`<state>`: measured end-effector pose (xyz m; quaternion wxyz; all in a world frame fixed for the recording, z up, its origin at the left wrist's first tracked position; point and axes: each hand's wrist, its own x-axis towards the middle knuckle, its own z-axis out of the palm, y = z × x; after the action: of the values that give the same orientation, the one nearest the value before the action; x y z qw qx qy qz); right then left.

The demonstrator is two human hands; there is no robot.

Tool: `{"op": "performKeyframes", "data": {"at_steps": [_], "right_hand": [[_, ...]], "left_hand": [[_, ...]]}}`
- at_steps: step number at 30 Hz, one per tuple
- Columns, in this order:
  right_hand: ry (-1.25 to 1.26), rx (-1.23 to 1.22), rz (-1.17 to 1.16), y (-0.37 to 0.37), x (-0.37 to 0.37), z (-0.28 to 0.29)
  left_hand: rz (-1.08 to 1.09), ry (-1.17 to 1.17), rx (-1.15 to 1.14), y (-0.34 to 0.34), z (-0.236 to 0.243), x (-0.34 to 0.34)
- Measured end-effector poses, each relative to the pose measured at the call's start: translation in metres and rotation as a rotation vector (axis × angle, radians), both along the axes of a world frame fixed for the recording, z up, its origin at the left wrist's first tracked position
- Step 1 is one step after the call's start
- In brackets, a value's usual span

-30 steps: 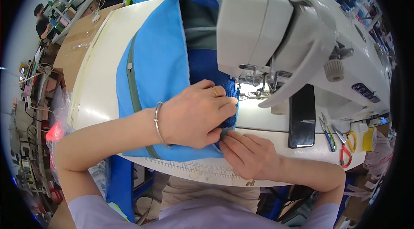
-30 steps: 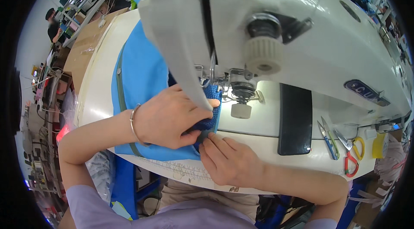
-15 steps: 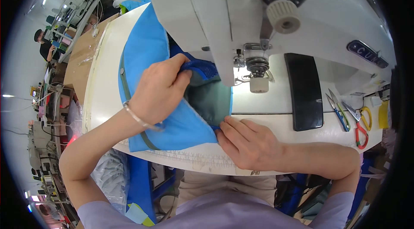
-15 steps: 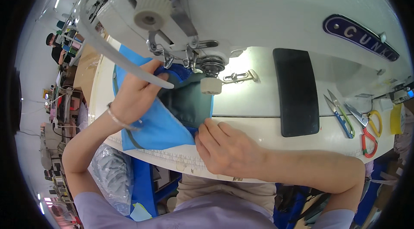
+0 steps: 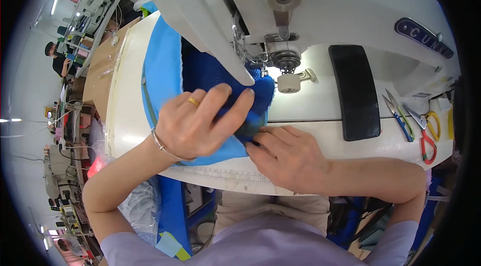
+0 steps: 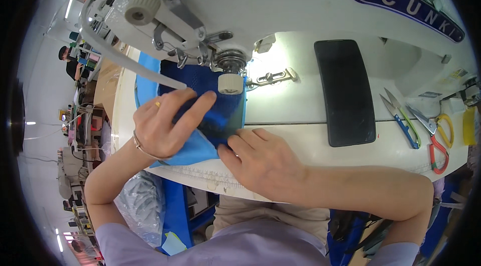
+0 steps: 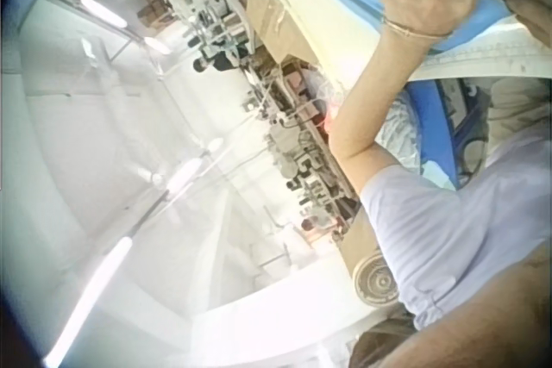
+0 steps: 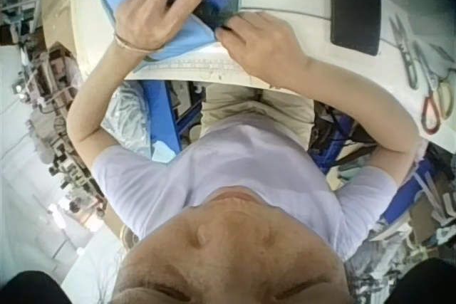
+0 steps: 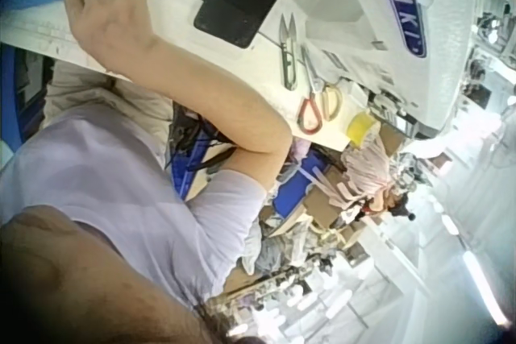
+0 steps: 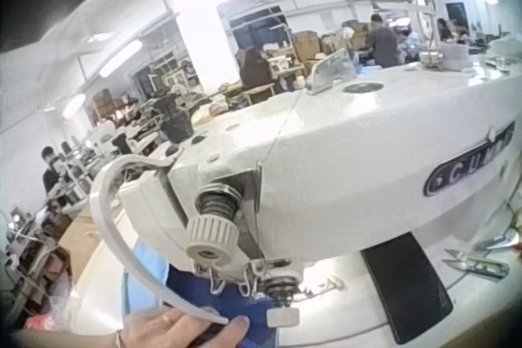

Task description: The person sews a blue and green fabric bag using a sewing machine. They align the edges, guide the fabric under the needle, and stitch along the seams, periodically adjusting the bag's position to continue sewing different sections.

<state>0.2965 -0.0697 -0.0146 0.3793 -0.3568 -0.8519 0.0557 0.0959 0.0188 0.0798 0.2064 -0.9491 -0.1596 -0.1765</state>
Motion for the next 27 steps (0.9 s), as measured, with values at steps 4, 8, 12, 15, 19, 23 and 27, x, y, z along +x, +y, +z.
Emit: {"op": "performKeyframes", "data": {"at_steps": [4, 8, 12, 15, 19, 23, 27], "right_hand": [[0.142, -0.187, 0.057, 0.003, -0.005, 0.01], [0.003, -0.087, 0.159, -0.01, -0.002, 0.007], [-0.228, 0.225, 0.138, -0.018, -0.002, 0.006], [-0.257, 0.345, 0.131, -0.017, -0.002, 0.004], [-0.284, 0.352, 0.135, -0.019, -0.001, 0.008], [-0.302, 0.327, 0.144, -0.021, 0.002, 0.008], [-0.275, 0.316, 0.134, -0.02, 0.0, 0.007]], "left_hand": [[-0.053, -0.111, -0.098, -0.007, -0.004, 0.008], [0.06, -0.074, -0.351, -0.029, -0.029, -0.004], [0.076, 0.005, -0.326, -0.035, -0.035, -0.004], [0.029, -0.035, -0.357, -0.03, -0.041, -0.006], [0.005, -0.062, -0.395, -0.03, -0.044, -0.006], [0.088, -0.084, -0.5, -0.035, -0.048, -0.005], [0.1, -0.135, -0.548, -0.037, -0.049, -0.001]]}}
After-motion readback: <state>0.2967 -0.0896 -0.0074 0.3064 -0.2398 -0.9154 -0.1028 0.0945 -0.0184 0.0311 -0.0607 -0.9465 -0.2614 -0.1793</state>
